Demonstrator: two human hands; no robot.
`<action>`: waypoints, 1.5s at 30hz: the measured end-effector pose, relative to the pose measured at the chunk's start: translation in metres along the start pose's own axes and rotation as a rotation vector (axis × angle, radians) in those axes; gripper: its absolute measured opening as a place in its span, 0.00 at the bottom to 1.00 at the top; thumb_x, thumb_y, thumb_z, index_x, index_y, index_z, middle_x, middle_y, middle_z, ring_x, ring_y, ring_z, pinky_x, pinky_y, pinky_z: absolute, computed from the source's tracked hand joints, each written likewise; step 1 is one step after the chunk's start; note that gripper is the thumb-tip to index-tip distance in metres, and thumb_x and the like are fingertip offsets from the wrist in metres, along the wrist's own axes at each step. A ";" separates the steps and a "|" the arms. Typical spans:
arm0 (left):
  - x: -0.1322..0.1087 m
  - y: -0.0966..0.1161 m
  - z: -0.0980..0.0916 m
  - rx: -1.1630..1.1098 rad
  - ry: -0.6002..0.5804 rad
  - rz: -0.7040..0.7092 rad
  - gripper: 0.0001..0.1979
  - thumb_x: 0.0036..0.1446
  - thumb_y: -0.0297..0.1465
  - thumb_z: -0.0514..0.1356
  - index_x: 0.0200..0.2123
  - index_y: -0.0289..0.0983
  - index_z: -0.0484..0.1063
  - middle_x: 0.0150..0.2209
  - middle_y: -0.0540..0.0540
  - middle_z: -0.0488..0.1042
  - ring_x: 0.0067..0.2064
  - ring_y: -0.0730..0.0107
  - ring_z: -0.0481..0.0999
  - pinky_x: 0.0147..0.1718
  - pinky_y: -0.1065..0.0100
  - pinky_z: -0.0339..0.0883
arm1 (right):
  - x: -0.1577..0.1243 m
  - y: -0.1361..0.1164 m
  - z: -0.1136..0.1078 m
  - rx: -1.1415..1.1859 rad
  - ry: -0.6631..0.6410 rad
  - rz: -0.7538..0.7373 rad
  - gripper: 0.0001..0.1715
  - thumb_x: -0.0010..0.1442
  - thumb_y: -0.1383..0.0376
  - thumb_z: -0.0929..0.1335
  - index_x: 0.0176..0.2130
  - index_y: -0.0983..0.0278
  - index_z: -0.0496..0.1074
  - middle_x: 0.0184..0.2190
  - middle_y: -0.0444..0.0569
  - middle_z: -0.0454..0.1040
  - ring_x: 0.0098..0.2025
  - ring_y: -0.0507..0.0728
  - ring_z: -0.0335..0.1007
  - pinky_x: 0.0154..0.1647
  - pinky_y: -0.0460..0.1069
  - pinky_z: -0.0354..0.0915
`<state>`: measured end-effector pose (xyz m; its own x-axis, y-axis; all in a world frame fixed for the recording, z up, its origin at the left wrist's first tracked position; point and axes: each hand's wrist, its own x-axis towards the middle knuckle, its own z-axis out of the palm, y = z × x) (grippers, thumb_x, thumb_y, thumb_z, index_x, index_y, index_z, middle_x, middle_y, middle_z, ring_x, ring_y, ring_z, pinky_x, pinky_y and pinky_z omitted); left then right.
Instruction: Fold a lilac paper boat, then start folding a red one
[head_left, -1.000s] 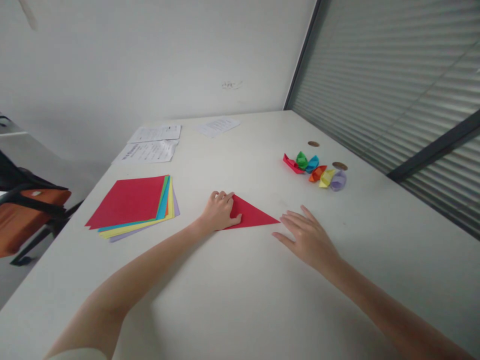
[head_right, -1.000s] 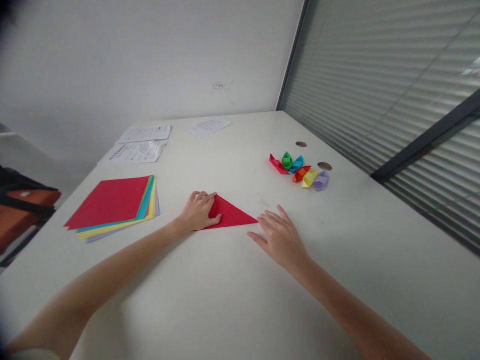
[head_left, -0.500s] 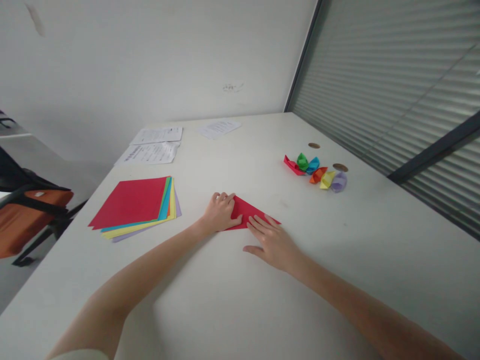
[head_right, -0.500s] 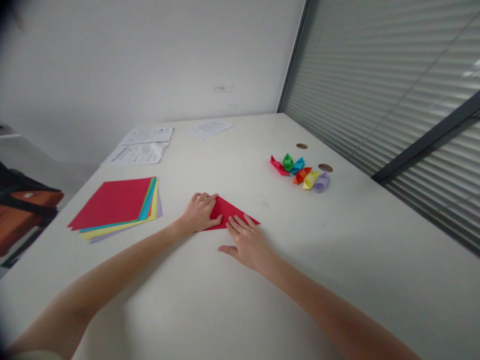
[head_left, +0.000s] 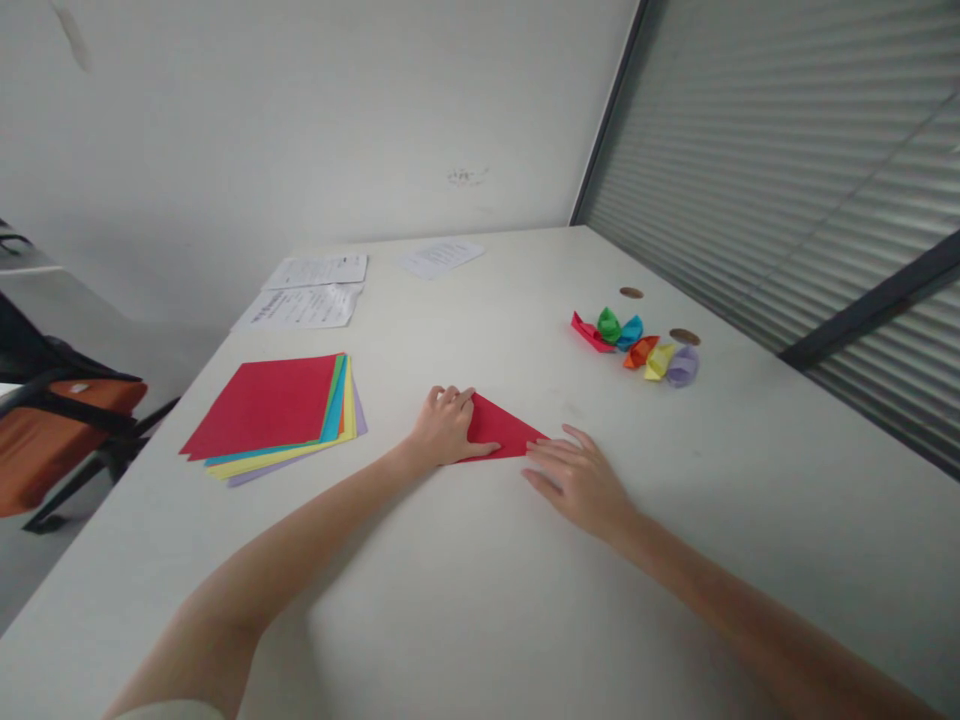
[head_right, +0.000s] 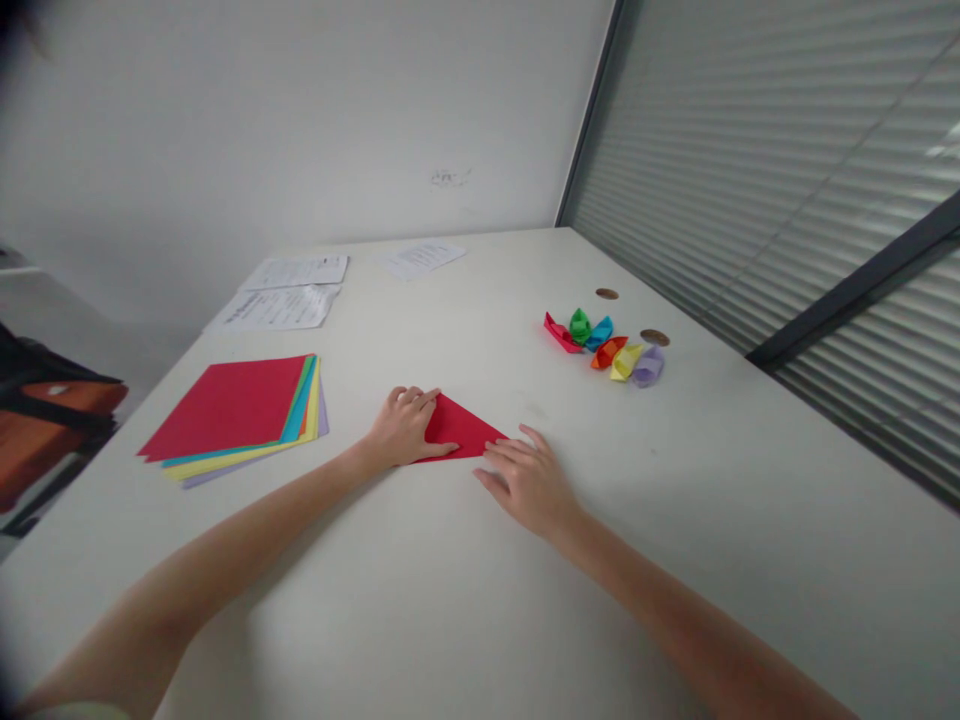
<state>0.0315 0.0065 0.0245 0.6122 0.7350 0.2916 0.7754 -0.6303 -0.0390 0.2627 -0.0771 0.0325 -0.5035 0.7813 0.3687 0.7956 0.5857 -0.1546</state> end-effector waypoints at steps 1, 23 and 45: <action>-0.001 -0.001 -0.001 -0.003 0.000 0.000 0.38 0.54 0.59 0.52 0.46 0.29 0.73 0.56 0.33 0.71 0.52 0.48 0.70 0.54 0.50 0.56 | 0.011 0.002 0.000 -0.002 0.040 0.049 0.15 0.67 0.60 0.63 0.42 0.63 0.77 0.42 0.51 0.81 0.43 0.58 0.76 0.59 0.60 0.57; -0.007 -0.008 0.003 -0.065 0.082 -0.029 0.34 0.52 0.58 0.56 0.43 0.32 0.74 0.49 0.35 0.75 0.52 0.48 0.69 0.56 0.49 0.54 | 0.128 0.006 0.071 0.147 0.063 0.095 0.11 0.63 0.71 0.63 0.39 0.63 0.75 0.40 0.50 0.78 0.43 0.57 0.69 0.48 0.52 0.59; -0.013 -0.007 -0.008 -0.001 0.095 -0.063 0.18 0.60 0.41 0.56 0.45 0.33 0.74 0.43 0.37 0.74 0.45 0.54 0.72 0.51 0.51 0.61 | 0.125 0.008 0.075 0.136 0.056 0.083 0.18 0.60 0.74 0.62 0.39 0.62 0.79 0.40 0.48 0.81 0.46 0.58 0.69 0.49 0.54 0.58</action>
<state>0.0169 -0.0003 0.0284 0.5448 0.7460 0.3830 0.8116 -0.5840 -0.0171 0.1811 0.0410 0.0086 -0.4155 0.8172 0.3994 0.7790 0.5464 -0.3075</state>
